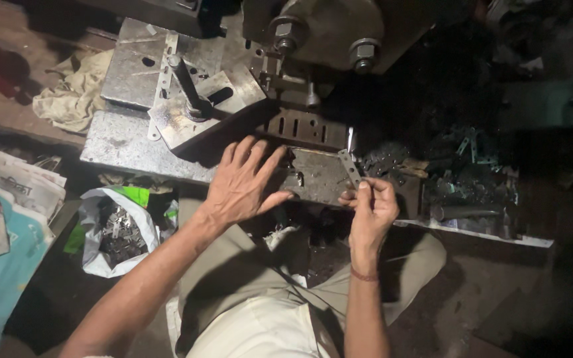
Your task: The person operates a manual metal punching machine, repeatedly inserting small metal strips into the die and pulling a lever to punch holes. They handle the metal pieces by hand, placing them under the punch and removing them after each cycle.
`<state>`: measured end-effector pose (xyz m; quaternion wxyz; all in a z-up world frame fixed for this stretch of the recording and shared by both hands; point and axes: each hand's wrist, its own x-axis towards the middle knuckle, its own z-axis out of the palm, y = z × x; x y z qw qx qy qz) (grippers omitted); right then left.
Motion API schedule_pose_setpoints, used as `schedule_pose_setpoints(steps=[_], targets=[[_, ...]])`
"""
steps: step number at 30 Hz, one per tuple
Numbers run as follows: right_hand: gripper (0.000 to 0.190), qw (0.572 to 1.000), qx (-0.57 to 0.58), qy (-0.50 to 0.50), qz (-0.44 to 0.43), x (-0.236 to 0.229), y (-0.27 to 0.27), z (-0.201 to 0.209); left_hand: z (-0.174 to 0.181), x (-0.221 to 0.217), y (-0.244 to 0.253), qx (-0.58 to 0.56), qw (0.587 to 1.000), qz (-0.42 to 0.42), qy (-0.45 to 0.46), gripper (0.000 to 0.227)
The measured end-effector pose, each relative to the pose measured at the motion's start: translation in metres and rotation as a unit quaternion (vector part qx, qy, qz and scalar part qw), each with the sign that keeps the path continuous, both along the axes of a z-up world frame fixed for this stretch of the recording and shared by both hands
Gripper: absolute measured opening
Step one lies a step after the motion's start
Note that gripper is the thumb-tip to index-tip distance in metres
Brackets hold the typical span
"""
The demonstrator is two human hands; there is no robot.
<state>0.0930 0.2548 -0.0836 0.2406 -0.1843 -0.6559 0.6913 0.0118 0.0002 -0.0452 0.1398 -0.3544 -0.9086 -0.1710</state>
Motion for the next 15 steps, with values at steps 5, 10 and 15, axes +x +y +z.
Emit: schedule_pose_setpoints(steps=[5, 10, 15], targets=[[0.008, 1.0, -0.003, 0.008, -0.001, -0.0005, -0.0015, -0.001, -0.0075, 0.0005, 0.0012, -0.011, 1.0, -0.011, 0.002, 0.073], [0.008, 1.0, -0.019, 0.012, -0.002, 0.0023, -0.0024, -0.001, -0.0019, 0.0014, -0.0014, 0.011, 0.998, -0.051, 0.04, 0.081], [0.007, 1.0, -0.005, 0.012, -0.009, 0.0024, -0.0031, -0.0034, -0.0018, -0.0033, -0.0052, 0.01, 0.991, -0.107, 0.075, 0.066]])
